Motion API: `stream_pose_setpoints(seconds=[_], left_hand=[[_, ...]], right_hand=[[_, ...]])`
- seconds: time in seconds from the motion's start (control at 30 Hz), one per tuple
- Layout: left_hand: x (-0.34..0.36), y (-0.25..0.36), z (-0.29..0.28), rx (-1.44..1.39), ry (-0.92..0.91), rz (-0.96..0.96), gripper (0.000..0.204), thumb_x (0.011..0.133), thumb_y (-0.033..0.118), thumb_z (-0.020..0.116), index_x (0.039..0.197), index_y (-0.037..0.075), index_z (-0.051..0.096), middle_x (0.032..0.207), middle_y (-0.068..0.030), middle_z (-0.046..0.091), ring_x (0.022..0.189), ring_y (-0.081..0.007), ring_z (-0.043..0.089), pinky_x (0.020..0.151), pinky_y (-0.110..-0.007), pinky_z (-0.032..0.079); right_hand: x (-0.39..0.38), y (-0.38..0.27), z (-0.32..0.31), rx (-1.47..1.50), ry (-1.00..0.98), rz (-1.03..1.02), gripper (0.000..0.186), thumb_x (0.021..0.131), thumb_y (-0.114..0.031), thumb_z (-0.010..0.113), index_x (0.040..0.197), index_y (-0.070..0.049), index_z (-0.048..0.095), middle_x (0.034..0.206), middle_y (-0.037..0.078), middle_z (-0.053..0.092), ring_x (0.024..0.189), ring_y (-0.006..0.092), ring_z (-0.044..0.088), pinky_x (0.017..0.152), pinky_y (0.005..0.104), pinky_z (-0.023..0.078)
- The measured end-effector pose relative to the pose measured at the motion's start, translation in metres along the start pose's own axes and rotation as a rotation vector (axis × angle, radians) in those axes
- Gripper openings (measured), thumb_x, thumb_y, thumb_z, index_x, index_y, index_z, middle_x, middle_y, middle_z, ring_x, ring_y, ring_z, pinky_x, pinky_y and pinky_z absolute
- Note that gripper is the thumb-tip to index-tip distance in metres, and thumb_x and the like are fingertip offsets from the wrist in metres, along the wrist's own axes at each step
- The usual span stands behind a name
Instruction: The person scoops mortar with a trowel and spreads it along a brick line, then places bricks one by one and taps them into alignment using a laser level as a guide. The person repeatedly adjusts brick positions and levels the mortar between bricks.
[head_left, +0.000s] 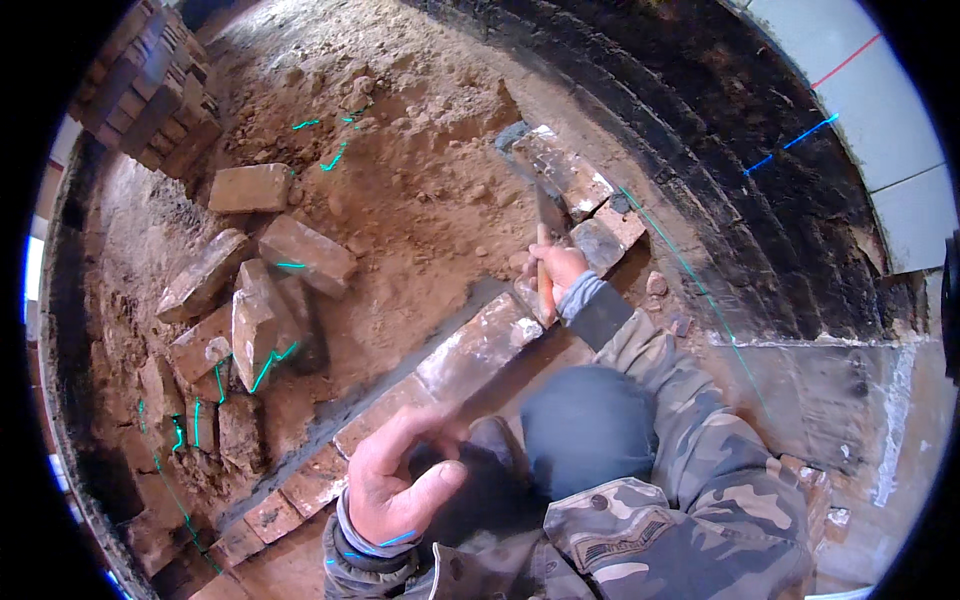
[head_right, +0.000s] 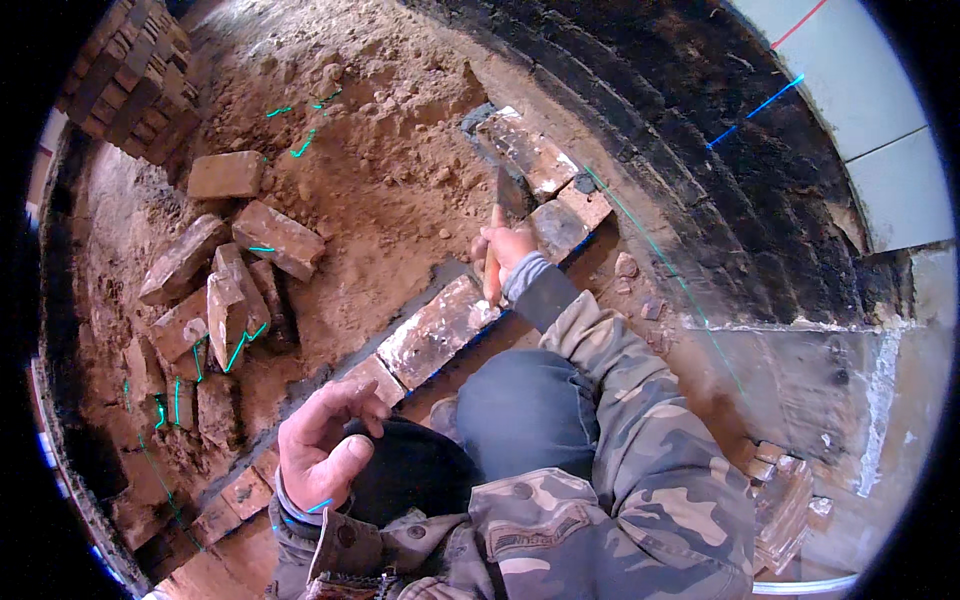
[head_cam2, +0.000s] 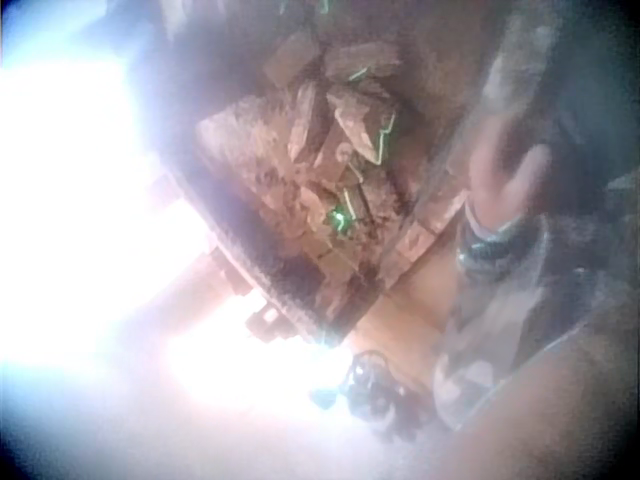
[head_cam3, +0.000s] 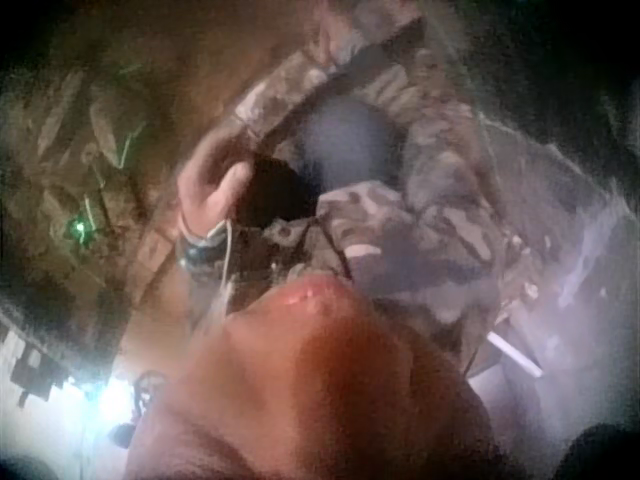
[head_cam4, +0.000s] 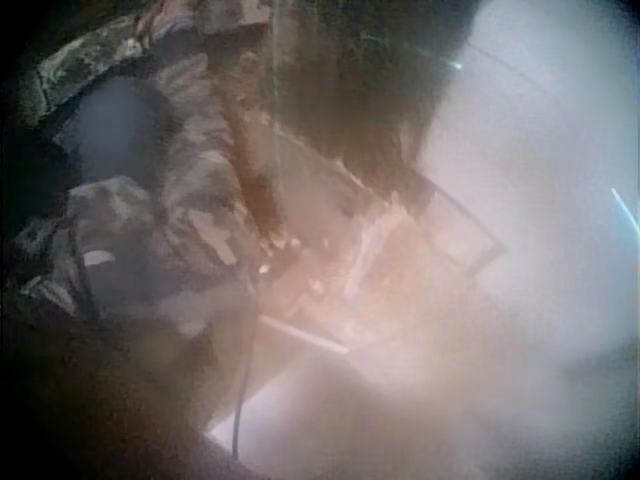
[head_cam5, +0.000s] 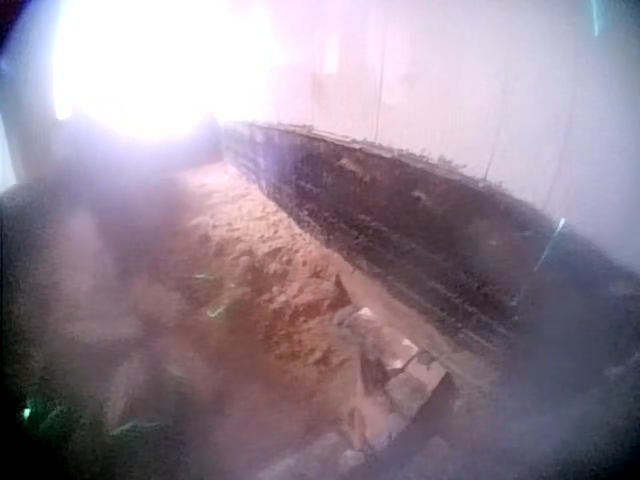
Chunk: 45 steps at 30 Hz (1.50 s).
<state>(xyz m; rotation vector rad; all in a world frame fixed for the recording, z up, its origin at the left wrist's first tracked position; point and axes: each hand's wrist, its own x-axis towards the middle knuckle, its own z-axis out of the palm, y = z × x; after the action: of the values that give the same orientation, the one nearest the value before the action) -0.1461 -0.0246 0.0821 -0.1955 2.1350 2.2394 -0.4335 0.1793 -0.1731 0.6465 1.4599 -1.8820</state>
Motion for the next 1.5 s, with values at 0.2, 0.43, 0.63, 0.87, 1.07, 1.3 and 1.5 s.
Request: stream_pose_setpoints(seconds=[0.2,0.43,0.63,0.87,1.07,1.3,1.5], left_hand=[[0.015,-0.006,0.007,-0.198,-0.068,-0.088,0.053,0.085,0.027,0.074,0.125,-0.005,0.058,0.103,-0.0131,0.064,0.089,-0.0174,0.059,0.08,-0.029,0.048],[0.068,-0.031,0.013,-0.025,-0.395,-0.099,0.06,0.087,0.032,0.074,0.13,-0.005,0.054,0.11,-0.0114,0.065,0.096,-0.0177,0.061,0.087,-0.033,0.049],[0.092,-0.044,0.007,0.013,-0.442,-0.171,0.053,0.087,0.037,0.074,0.119,-0.003,0.061,0.109,-0.01,0.067,0.1,-0.0184,0.063,0.089,-0.034,0.049],[-0.006,-0.038,-0.023,-0.024,-0.287,-0.36,0.034,0.085,0.025,0.076,0.107,0.0,0.07,0.102,-0.0147,0.071,0.098,-0.0271,0.068,0.089,-0.037,0.051],[-0.112,0.031,0.01,0.248,0.075,-0.606,0.033,0.087,0.028,0.075,0.103,-0.001,0.07,0.098,-0.0167,0.072,0.093,-0.0284,0.068,0.085,-0.036,0.053],[-0.184,-0.031,0.081,1.202,0.324,-1.229,0.04,0.083,0.045,0.068,0.092,0.006,0.069,0.086,-0.016,0.069,0.086,-0.0368,0.067,0.077,-0.047,0.053],[-0.268,-0.067,0.053,0.872,0.59,-0.643,0.047,0.084,0.047,0.067,0.105,0.005,0.064,0.092,-0.0202,0.068,0.089,-0.0403,0.066,0.078,-0.049,0.053]], right_hand=[[-0.087,-0.016,-0.028,-0.308,-0.086,-0.113,0.012,0.093,-0.014,0.063,0.089,-0.005,0.056,0.074,0.001,0.056,0.061,0.0117,0.056,0.048,0.0295,0.045],[-0.147,-0.043,-0.117,-0.458,-0.11,-0.364,0.021,0.1,-0.027,0.057,0.09,-0.01,0.049,0.063,-0.005,0.041,0.044,0.005,0.039,0.038,0.0228,0.034],[-0.087,-0.046,-0.186,-0.351,0.002,-0.085,0.031,0.101,-0.035,0.056,0.085,-0.01,0.049,0.056,-0.005,0.039,0.041,0.0058,0.037,0.037,0.0263,0.031],[-0.008,-0.084,-0.112,-0.851,-0.217,-1.08,0.022,0.103,-0.03,0.053,0.101,-0.009,0.056,0.069,-0.004,0.051,0.055,0.0074,0.049,0.044,0.0242,0.038],[0.045,-0.053,-0.02,-0.601,-0.497,-0.693,0.022,0.1,-0.017,0.057,0.116,-0.001,0.061,0.08,0.001,0.06,0.067,0.0099,0.055,0.058,0.0264,0.045],[-0.044,0.011,0.034,-0.988,-0.783,-0.757,0.021,0.098,-0.022,0.061,0.097,-0.001,0.06,0.069,-0.002,0.05,0.059,0.0071,0.044,0.052,0.0257,0.035],[-0.134,0.026,0.092,-1.272,-0.912,-0.982,0.019,0.095,-0.018,0.064,0.092,0.0,0.058,0.074,0.004,0.055,0.07,0.0147,0.049,0.064,0.0311,0.042]])
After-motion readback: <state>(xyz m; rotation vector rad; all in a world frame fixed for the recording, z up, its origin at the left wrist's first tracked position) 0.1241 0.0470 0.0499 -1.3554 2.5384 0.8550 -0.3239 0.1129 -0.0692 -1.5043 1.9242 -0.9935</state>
